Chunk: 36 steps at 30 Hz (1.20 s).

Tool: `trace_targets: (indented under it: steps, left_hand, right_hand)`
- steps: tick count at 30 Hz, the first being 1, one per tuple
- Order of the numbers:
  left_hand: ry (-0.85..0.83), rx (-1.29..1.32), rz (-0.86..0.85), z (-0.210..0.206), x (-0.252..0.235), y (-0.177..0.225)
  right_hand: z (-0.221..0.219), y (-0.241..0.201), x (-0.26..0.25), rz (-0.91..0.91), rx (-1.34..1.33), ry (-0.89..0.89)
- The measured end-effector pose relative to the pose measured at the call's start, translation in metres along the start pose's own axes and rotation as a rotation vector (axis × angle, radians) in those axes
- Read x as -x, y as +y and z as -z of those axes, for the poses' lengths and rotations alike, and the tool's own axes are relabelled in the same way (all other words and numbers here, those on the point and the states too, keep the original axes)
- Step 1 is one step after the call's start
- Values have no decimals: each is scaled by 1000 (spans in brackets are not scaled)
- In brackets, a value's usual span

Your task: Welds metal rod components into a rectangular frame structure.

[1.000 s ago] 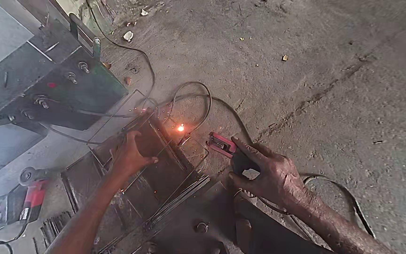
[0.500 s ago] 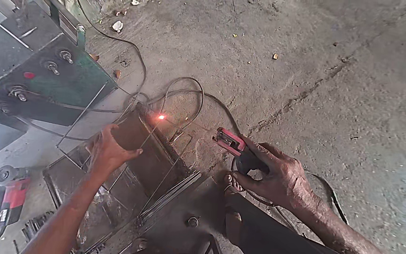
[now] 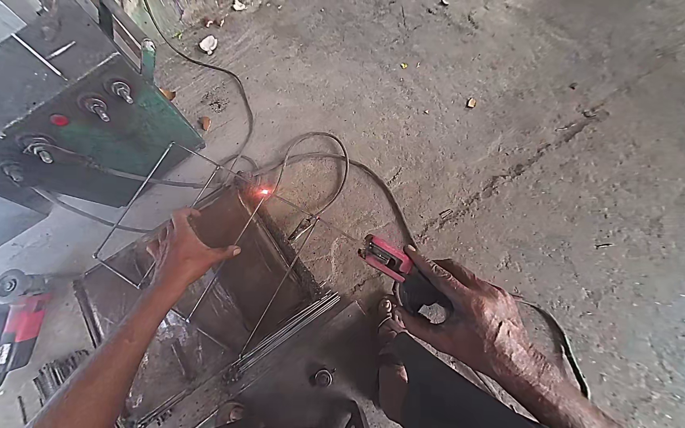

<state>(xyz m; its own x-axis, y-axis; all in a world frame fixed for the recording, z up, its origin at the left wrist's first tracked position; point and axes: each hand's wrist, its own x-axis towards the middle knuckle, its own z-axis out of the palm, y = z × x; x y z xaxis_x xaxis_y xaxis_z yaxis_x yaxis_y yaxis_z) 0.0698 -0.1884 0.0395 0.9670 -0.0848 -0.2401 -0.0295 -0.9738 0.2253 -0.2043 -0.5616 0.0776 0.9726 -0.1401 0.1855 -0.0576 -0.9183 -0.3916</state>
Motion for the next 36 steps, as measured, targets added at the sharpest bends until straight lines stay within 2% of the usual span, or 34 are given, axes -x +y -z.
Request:
trace_targets:
  steps: [16, 24, 30, 36]
  left_hand:
    - [34, -63, -43, 0, 1, 3]
    - [69, -12, -109, -7, -2, -6]
    - [24, 22, -73, -4, -3, -5]
    - [58, 15, -103, -4, -2, -3]
  right_hand:
    - [-7, 1, -3, -1, 32, -15]
    - [-7, 2, 0, -12, 10, -25]
    - [-6, 0, -2, 4, 15, -16]
    - [-7, 0, -2, -4, 25, -23]
